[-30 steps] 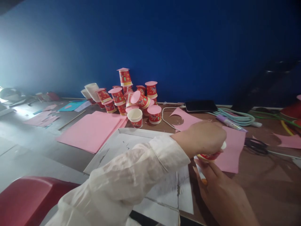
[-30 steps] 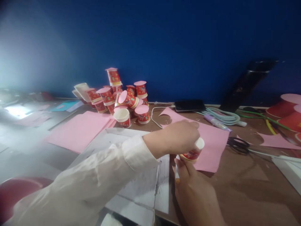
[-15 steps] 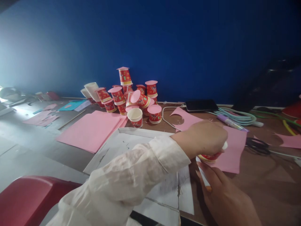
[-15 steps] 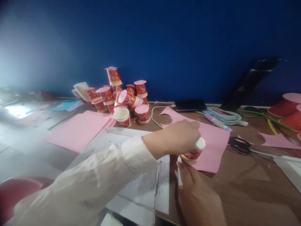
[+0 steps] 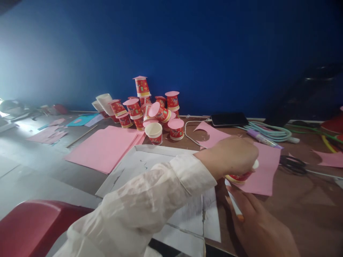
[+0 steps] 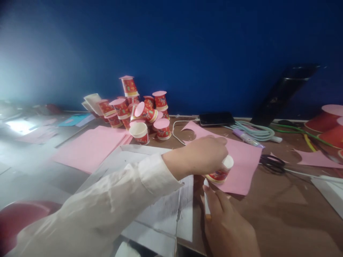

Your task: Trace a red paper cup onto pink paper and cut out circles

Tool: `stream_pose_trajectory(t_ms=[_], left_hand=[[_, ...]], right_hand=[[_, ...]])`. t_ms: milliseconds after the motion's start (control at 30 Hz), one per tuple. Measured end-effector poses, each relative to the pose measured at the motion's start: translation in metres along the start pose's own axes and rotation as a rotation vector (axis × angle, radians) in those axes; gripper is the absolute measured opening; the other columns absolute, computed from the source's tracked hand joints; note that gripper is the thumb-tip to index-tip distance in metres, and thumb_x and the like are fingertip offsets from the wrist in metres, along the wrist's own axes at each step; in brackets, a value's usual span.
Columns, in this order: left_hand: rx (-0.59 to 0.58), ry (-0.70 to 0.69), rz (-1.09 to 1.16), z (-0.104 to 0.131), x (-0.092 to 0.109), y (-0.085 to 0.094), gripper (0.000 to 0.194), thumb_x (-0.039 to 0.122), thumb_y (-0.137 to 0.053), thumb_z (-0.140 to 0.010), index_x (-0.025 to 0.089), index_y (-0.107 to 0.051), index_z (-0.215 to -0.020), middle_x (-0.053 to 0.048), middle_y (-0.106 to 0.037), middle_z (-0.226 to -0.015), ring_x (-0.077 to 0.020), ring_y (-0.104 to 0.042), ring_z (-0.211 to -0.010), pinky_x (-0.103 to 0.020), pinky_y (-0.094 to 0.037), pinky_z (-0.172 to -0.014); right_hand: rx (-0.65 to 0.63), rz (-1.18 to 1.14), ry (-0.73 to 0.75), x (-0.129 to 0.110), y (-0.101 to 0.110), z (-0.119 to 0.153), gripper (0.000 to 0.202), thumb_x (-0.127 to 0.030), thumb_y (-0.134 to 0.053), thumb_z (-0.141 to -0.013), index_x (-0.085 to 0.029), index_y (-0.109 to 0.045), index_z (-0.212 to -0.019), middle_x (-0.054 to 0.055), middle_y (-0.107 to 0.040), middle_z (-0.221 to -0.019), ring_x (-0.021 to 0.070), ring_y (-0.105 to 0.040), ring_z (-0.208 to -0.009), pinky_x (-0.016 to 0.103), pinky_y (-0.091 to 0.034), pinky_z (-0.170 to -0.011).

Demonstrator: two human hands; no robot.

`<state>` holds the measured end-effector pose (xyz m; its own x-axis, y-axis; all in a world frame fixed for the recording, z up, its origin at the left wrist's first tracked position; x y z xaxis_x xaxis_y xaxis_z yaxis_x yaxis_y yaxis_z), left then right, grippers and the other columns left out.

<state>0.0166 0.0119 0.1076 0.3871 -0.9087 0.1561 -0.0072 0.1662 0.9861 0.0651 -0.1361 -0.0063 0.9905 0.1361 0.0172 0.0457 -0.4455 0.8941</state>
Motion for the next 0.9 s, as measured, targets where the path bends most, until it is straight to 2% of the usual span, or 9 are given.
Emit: stream_pose_trajectory(t_ms=[167,267,433,533,700,900], left_hand=[[0.013,0.014,-0.002,-0.001,0.000,0.000,0.015,0.019,-0.066,-0.081,0.012,-0.078,-0.085,-0.016,-0.072,-0.102,-0.0206,-0.063,-0.079,-0.031,-0.044,-0.066],[0.014,0.014,-0.005,0.000,0.000,0.000,0.018,0.019,-0.064,-0.081,0.011,-0.079,-0.087,-0.016,-0.072,-0.103,-0.0218,-0.064,-0.080,-0.032,-0.044,-0.067],[0.012,0.011,-0.003,0.000,0.000,0.000,0.021,0.020,-0.062,-0.084,0.010,-0.079,-0.090,-0.017,-0.072,-0.103,-0.0220,-0.063,-0.081,-0.032,-0.045,-0.068],[0.019,0.023,-0.005,-0.001,-0.001,0.000,0.021,0.021,-0.062,-0.084,0.011,-0.079,-0.090,-0.016,-0.072,-0.103,-0.0215,-0.063,-0.081,-0.032,-0.045,-0.067],[0.004,0.040,-0.019,0.000,0.000,0.000,0.020,0.023,-0.063,-0.084,0.012,-0.078,-0.092,-0.014,-0.071,-0.106,-0.0208,-0.063,-0.082,-0.030,-0.045,-0.068],[0.014,0.055,-0.005,0.000,0.001,0.000,0.018,0.020,-0.064,-0.083,0.011,-0.079,-0.087,-0.014,-0.071,-0.102,-0.0196,-0.063,-0.078,-0.030,-0.044,-0.064]], right_hand=[[0.006,-0.016,-0.011,0.003,0.002,0.003,0.043,-0.006,-0.050,-0.086,-0.022,-0.066,-0.122,0.008,-0.079,-0.114,0.0220,-0.078,-0.083,0.027,-0.059,-0.052],[-0.015,-0.008,-0.011,0.005,0.001,0.007,0.047,-0.006,-0.049,-0.087,-0.023,-0.064,-0.128,0.007,-0.078,-0.118,0.0216,-0.078,-0.088,0.026,-0.059,-0.053],[-0.058,-0.014,-0.016,0.008,-0.001,0.011,0.045,-0.006,-0.050,-0.088,-0.023,-0.067,-0.126,0.009,-0.077,-0.122,0.0215,-0.078,-0.085,0.026,-0.059,-0.051],[-0.093,-0.028,-0.056,0.010,-0.001,0.013,0.047,-0.011,-0.053,-0.091,-0.025,-0.065,-0.134,0.009,-0.077,-0.125,0.0226,-0.079,-0.087,0.027,-0.060,-0.051],[-0.075,-0.022,-0.074,0.010,0.001,0.016,0.044,-0.013,-0.050,-0.094,-0.022,-0.064,-0.135,0.008,-0.077,-0.126,0.0229,-0.079,-0.085,0.030,-0.062,-0.054],[-0.083,-0.028,-0.099,0.014,-0.002,0.019,0.046,-0.019,-0.049,-0.093,-0.024,-0.064,-0.137,0.008,-0.076,-0.128,0.0253,-0.079,-0.085,0.033,-0.060,-0.048]])
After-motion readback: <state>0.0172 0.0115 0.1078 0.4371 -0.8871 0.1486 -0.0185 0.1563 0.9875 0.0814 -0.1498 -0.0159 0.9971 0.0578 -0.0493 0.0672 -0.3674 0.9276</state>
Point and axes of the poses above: each hand's wrist, its own z-axis away from the middle knuckle, its own y-axis out of the back of the hand, x = y × z, the point moved 4 cm from there along -z, towards the middle knuckle
